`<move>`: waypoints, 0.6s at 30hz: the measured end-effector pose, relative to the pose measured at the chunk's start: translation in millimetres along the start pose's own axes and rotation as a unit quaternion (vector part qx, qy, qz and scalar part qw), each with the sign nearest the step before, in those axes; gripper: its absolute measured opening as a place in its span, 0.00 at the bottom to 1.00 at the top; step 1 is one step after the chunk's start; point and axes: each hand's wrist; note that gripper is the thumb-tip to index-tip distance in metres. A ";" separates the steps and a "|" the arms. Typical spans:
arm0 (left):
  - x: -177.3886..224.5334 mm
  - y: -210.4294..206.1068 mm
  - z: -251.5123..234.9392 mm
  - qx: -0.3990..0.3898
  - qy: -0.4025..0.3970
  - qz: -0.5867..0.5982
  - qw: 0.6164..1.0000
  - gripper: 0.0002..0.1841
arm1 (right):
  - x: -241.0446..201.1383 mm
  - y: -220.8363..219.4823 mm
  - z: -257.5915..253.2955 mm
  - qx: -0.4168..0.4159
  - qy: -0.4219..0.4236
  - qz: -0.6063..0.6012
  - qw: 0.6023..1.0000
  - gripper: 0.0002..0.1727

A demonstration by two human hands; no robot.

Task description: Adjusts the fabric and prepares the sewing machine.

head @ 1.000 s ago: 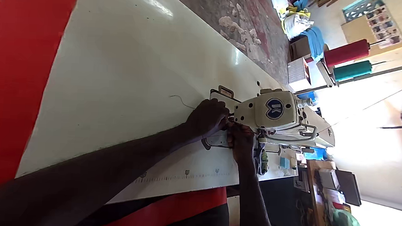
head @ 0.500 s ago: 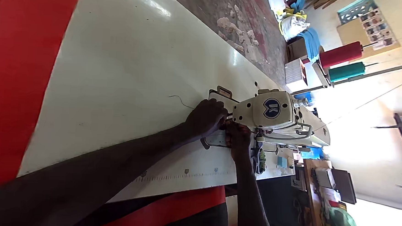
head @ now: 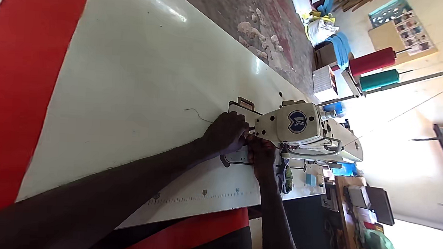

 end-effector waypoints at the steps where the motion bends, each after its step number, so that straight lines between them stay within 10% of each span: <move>1: -0.3 0.0 0.0 -0.002 -0.001 0.001 1.000 0.09 | 0.8 1.3 -0.3 -0.006 -0.001 0.002 1.000 0.09; 18: -1.0 -1.9 0.3 0.001 -0.015 -0.004 1.000 0.10 | 6.5 7.2 1.8 -0.042 0.026 0.011 0.999 0.10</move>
Point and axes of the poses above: each hand's wrist, its own z-axis away from the middle knuckle, its own y-axis out of the back of the hand, x = y × z, and after that the axes turned 10 degrees about -y, right-handed
